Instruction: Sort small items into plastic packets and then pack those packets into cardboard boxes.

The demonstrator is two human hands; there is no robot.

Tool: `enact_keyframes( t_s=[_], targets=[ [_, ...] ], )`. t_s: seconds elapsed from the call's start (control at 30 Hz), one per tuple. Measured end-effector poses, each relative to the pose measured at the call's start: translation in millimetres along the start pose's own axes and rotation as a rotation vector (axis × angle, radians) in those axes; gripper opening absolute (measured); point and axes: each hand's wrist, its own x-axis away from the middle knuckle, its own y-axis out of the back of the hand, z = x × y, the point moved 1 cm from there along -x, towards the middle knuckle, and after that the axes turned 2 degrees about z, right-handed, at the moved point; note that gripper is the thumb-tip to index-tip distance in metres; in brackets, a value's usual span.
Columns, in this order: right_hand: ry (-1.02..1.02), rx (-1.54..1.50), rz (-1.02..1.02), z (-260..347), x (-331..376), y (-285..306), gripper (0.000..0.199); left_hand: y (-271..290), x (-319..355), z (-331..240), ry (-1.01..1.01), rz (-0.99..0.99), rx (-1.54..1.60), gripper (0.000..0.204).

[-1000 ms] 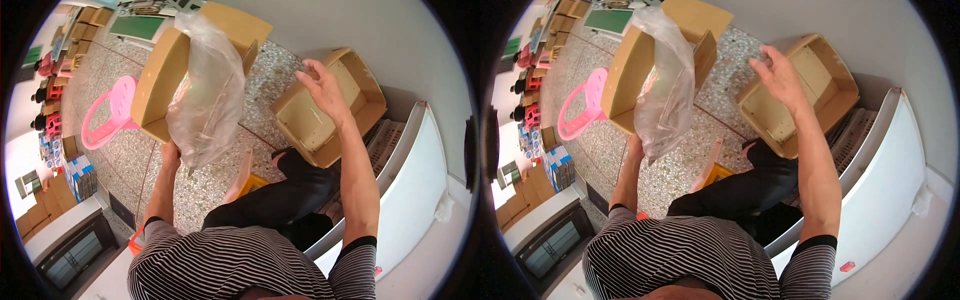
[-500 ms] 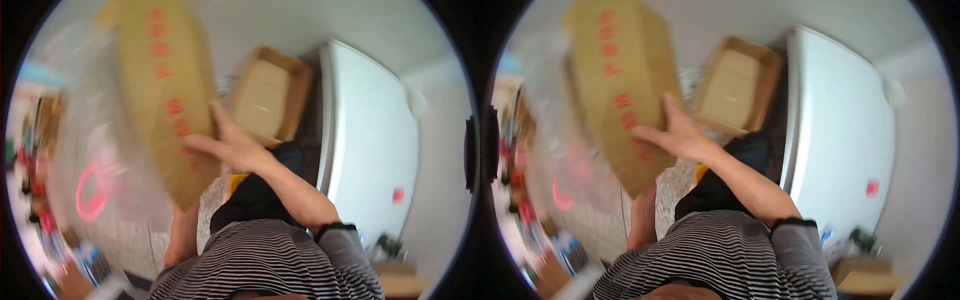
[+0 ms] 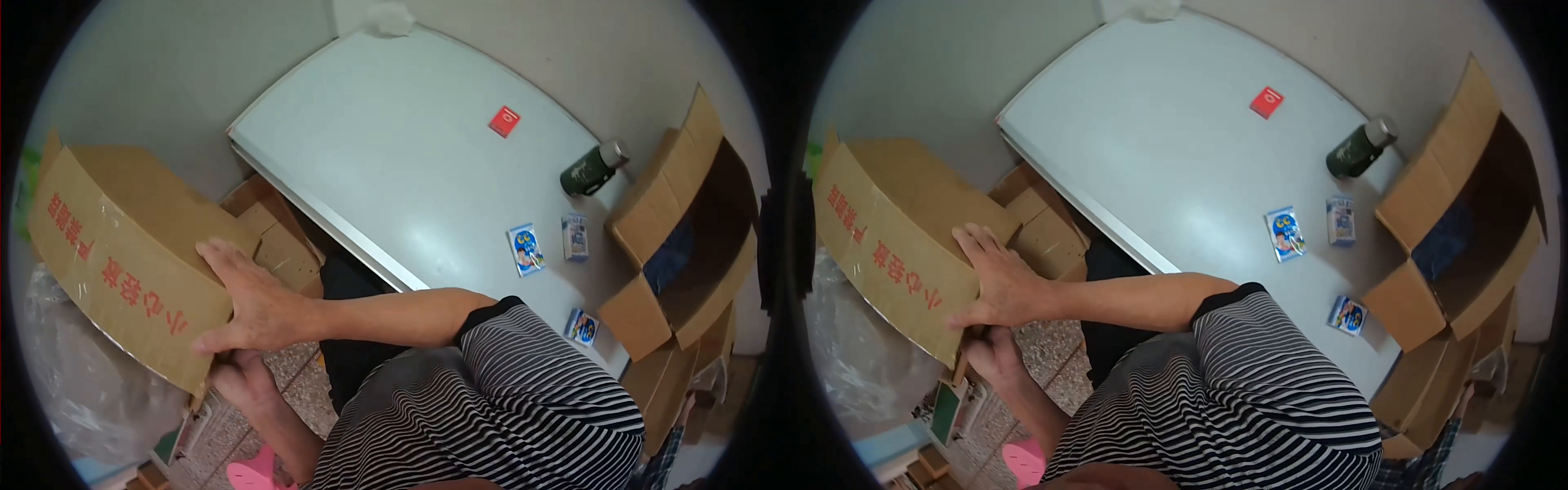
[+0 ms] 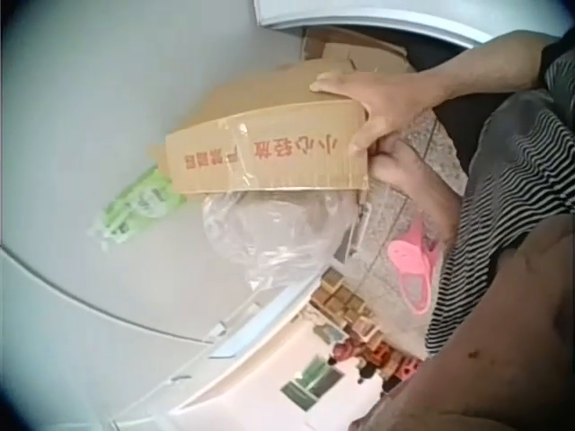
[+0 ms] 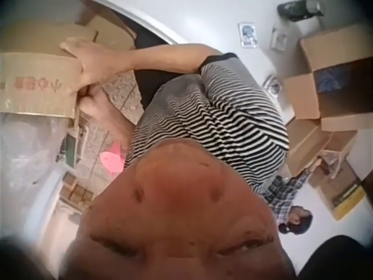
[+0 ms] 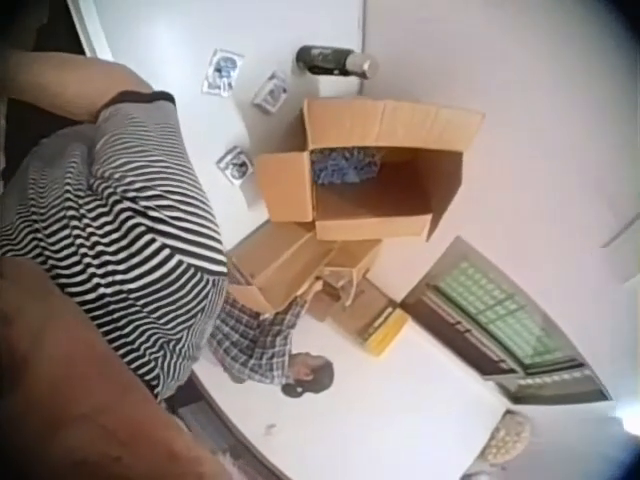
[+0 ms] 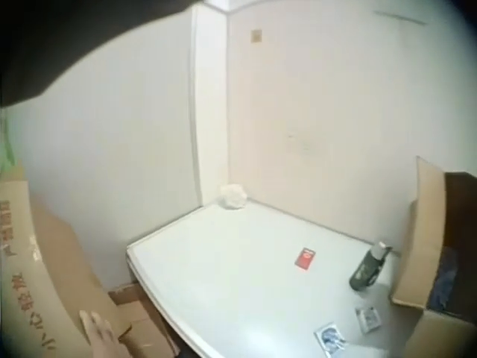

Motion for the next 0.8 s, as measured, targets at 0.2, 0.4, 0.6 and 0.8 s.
enact_keyframes(
  t_s=[0.2,0.4,0.6,0.8],
  targets=[
    [0.181,0.075,-0.328,31.0,14.9,50.1,0.112,-70.3,22.9,18.9,0.054,0.257,0.056,0.048],
    [0.413,0.107,-0.737,63.1,1.8,132.2,0.078,-163.5,22.2,58.6,0.206,0.436,0.219,0.037],
    [0.586,0.304,-0.58,22.9,41.5,246.5,0.079,-247.7,42.3,139.1,0.252,0.433,0.148,0.035],
    [0.072,0.309,-1.034,0.9,62.1,275.0,0.072,-278.0,62.3,233.2,0.629,0.357,0.329,0.036]
  ],
)
